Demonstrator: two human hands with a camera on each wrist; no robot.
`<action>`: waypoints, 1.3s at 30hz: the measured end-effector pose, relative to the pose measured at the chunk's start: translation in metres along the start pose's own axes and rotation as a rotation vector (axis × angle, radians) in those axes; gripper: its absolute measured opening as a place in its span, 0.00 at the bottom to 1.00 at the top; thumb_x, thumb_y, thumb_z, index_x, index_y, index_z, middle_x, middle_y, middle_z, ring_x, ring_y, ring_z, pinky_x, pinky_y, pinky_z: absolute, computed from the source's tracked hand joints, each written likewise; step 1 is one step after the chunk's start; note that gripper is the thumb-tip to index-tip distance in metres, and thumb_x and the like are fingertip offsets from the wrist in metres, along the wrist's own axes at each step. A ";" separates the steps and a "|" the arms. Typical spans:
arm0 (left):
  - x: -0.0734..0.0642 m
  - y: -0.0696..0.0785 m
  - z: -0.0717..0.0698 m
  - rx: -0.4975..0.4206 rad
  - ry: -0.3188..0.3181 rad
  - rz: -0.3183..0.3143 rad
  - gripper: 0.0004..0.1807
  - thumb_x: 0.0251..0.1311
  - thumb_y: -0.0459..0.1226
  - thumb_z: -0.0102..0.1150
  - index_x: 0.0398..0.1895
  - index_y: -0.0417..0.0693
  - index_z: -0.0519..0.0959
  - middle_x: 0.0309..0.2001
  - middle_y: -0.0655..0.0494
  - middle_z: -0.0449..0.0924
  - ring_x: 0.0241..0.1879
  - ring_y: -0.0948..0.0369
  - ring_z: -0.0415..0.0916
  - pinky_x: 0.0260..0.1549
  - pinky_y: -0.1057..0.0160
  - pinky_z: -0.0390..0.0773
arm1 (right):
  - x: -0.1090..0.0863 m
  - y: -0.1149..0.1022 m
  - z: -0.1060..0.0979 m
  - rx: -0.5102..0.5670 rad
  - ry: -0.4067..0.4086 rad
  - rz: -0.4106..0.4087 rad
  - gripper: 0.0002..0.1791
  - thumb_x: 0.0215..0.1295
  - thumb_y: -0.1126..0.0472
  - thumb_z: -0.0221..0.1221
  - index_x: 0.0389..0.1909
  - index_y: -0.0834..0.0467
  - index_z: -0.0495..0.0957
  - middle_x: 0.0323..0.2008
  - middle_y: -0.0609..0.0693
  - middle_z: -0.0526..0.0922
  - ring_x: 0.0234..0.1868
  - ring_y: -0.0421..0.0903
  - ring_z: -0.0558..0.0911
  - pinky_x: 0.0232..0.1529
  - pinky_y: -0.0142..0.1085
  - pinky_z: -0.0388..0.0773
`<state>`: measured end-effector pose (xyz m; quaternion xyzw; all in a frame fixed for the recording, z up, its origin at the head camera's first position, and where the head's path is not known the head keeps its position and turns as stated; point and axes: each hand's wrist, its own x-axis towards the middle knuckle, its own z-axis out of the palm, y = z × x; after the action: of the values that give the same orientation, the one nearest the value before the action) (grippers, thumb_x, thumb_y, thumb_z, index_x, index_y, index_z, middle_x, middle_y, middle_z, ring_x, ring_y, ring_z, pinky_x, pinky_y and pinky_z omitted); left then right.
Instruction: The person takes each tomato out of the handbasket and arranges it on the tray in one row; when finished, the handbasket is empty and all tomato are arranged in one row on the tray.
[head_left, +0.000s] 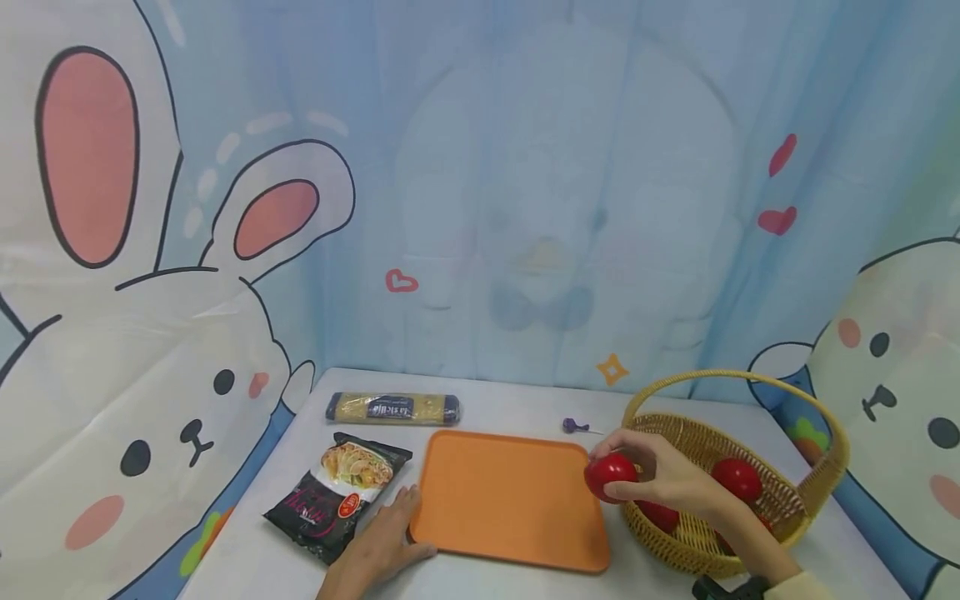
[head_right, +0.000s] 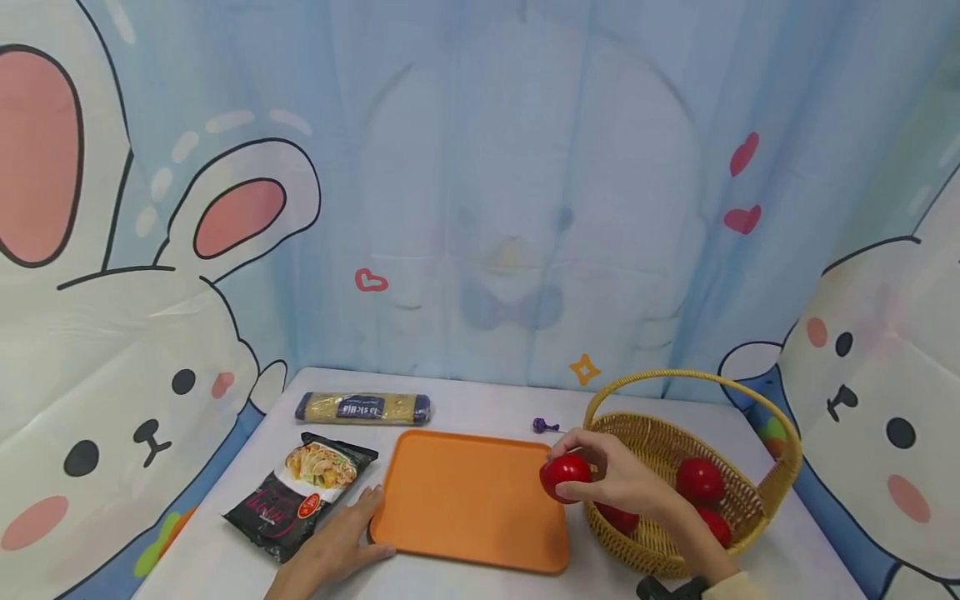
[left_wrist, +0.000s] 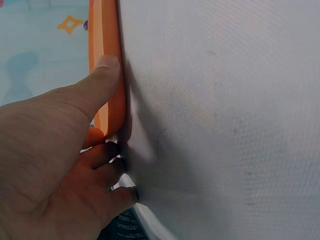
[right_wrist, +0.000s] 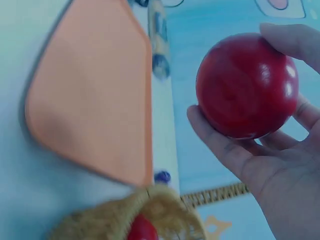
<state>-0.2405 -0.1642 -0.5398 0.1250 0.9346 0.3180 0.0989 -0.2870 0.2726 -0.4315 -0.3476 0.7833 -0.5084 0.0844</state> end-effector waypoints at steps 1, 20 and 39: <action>0.000 0.000 0.000 -0.003 0.001 -0.004 0.50 0.63 0.46 0.78 0.80 0.31 0.64 0.81 0.30 0.60 0.81 0.33 0.55 0.78 0.28 0.58 | 0.002 0.000 0.004 0.010 0.000 -0.014 0.18 0.69 0.69 0.69 0.57 0.64 0.78 0.56 0.64 0.85 0.54 0.44 0.86 0.49 0.39 0.92; 0.003 -0.001 0.002 0.014 0.007 -0.023 0.49 0.62 0.47 0.78 0.80 0.34 0.66 0.81 0.32 0.62 0.80 0.32 0.58 0.76 0.27 0.60 | 0.050 0.029 0.086 0.139 0.090 -0.042 0.21 0.61 0.70 0.74 0.52 0.66 0.77 0.58 0.70 0.81 0.58 0.43 0.84 0.54 0.39 0.90; 0.003 -0.002 0.003 0.009 0.017 -0.024 0.50 0.62 0.48 0.79 0.80 0.34 0.66 0.81 0.33 0.62 0.81 0.35 0.57 0.77 0.28 0.60 | 0.090 0.044 0.153 0.098 0.172 0.130 0.40 0.55 0.71 0.79 0.69 0.67 0.74 0.65 0.66 0.81 0.64 0.60 0.81 0.65 0.45 0.86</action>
<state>-0.2432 -0.1631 -0.5433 0.1117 0.9382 0.3138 0.0940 -0.2997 0.1133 -0.5214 -0.2467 0.7827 -0.5676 0.0668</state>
